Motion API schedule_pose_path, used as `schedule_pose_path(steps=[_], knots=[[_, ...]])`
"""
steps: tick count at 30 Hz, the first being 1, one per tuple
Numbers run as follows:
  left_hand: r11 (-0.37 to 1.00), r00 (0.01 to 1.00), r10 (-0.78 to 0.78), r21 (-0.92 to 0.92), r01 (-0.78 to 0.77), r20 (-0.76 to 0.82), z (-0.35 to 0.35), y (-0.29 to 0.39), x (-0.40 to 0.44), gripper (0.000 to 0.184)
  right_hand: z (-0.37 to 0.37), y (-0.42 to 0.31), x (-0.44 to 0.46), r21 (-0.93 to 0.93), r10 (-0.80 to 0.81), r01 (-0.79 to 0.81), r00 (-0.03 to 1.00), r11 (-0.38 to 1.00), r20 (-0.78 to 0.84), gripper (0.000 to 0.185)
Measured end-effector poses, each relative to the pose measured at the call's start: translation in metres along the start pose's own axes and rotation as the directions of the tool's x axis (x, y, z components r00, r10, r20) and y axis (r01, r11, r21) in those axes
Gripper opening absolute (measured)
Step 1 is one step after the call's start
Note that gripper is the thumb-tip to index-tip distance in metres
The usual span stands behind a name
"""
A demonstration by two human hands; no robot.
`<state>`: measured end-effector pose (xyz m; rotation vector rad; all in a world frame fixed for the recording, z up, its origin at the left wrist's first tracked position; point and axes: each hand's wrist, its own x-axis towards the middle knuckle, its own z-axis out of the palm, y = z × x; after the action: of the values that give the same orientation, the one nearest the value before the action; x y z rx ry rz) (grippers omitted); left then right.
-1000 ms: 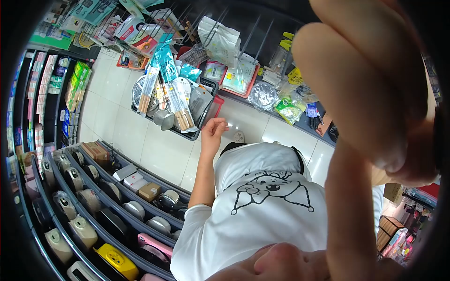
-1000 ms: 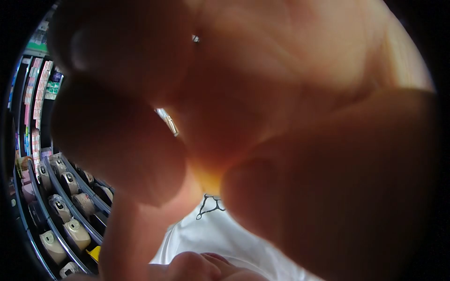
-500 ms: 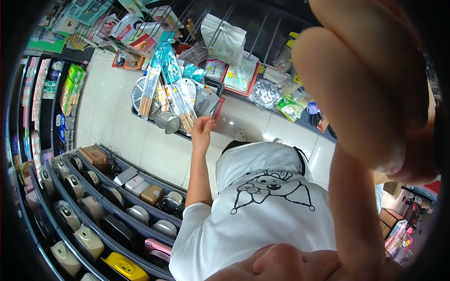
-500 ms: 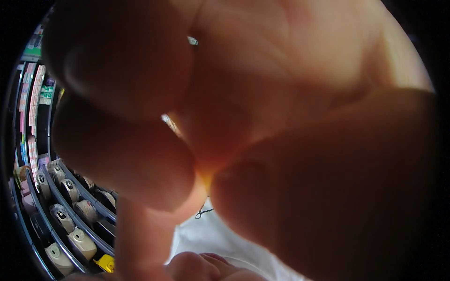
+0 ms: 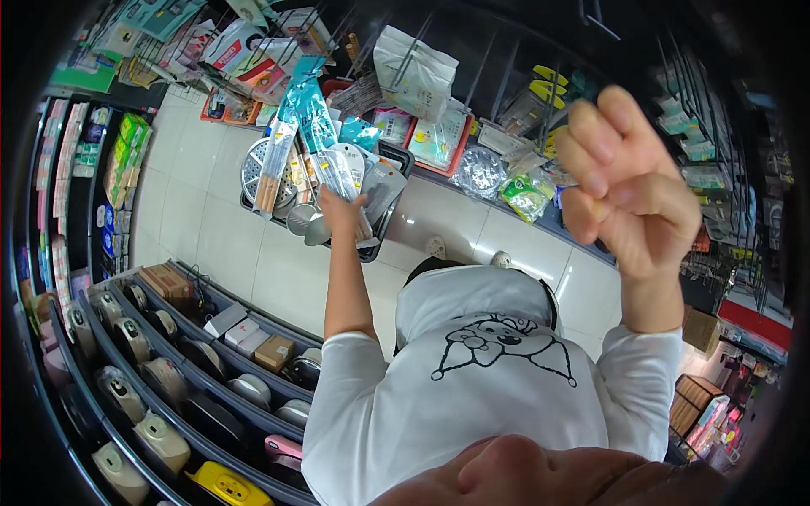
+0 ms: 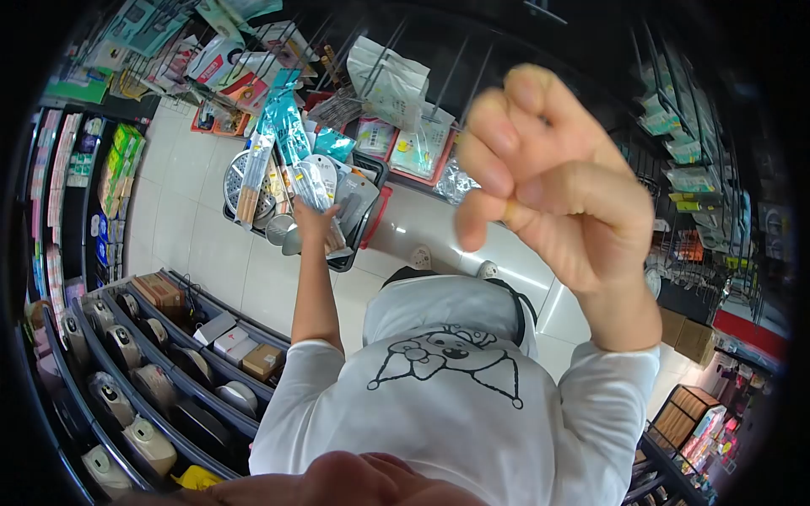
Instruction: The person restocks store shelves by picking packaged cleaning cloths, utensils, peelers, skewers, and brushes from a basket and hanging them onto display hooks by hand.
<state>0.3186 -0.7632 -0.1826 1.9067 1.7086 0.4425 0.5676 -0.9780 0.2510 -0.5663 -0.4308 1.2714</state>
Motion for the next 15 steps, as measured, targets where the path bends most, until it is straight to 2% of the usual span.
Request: schedule_pose_path(steps=[1, 3, 4, 6, 7, 8, 9, 11, 13, 15], knots=[[1.0, 1.0, -0.007, -0.001, 0.007, -0.006, 0.003, -0.001, 0.003, 0.108, -0.024, 0.005, -0.004, -0.009, 0.012, -0.011, 0.996, 1.0, 0.086, 0.051], [0.982, 0.984, -0.156, 0.119, 0.146, 0.084, 0.001, 0.011, 0.002, 0.113, -0.043, 0.013, -0.014, -0.037, 0.014, -0.015, 0.999, 0.999, -0.029, 0.05], [0.979, 0.981, -0.173, 0.123, 0.162, 0.083, -0.001, 0.015, 0.003, 0.111, -0.053, 0.018, -0.02, -0.037, 0.016, -0.017, 1.0, 0.999, -0.024, 0.05], [0.976, 0.977, -0.196, 0.115, 0.186, 0.082, -0.009, 0.022, 0.005, 0.108, -0.075, 0.03, -0.032, -0.017, 0.02, -0.024, 0.978, 1.0, -0.206, 0.047], [0.972, 0.972, -0.218, 0.108, 0.208, 0.086, -0.012, 0.026, 0.006, 0.104, -0.085, 0.037, -0.038, -0.017, 0.021, -0.025, 0.979, 1.0, -0.203, 0.047], [0.985, 0.983, -0.175, 0.003, 0.175, 0.055, -0.015, 0.03, 0.004, 0.098, -0.095, 0.046, -0.044, -0.005, 0.035, -0.039, 0.957, 0.999, -0.287, 0.045], [0.985, 0.983, -0.175, 0.003, 0.175, 0.054, -0.015, 0.028, 0.003, 0.098, -0.105, 0.055, -0.05, 0.009, 0.05, -0.05, 0.928, 0.999, -0.369, 0.042], [0.966, 0.996, 0.0, -0.257, -0.025, -0.094, -0.015, 0.025, -0.001, 0.094, -0.13, 0.078, -0.061, 0.016, 0.091, -0.092, 0.912, 0.996, -0.399, 0.042], [0.947, 0.994, 0.022, -0.318, -0.055, -0.106, -0.033, 0.042, -0.018, 0.09, -0.152, 0.103, -0.074, 0.026, 0.134, -0.136, 0.895, 0.99, -0.426, 0.041], [0.923, 0.99, 0.049, -0.374, -0.094, -0.129, -0.055, 0.061, -0.041, 0.087, -0.171, 0.124, -0.085, -0.214, 0.171, -0.295, 0.873, 0.931, -0.457, 0.038]])
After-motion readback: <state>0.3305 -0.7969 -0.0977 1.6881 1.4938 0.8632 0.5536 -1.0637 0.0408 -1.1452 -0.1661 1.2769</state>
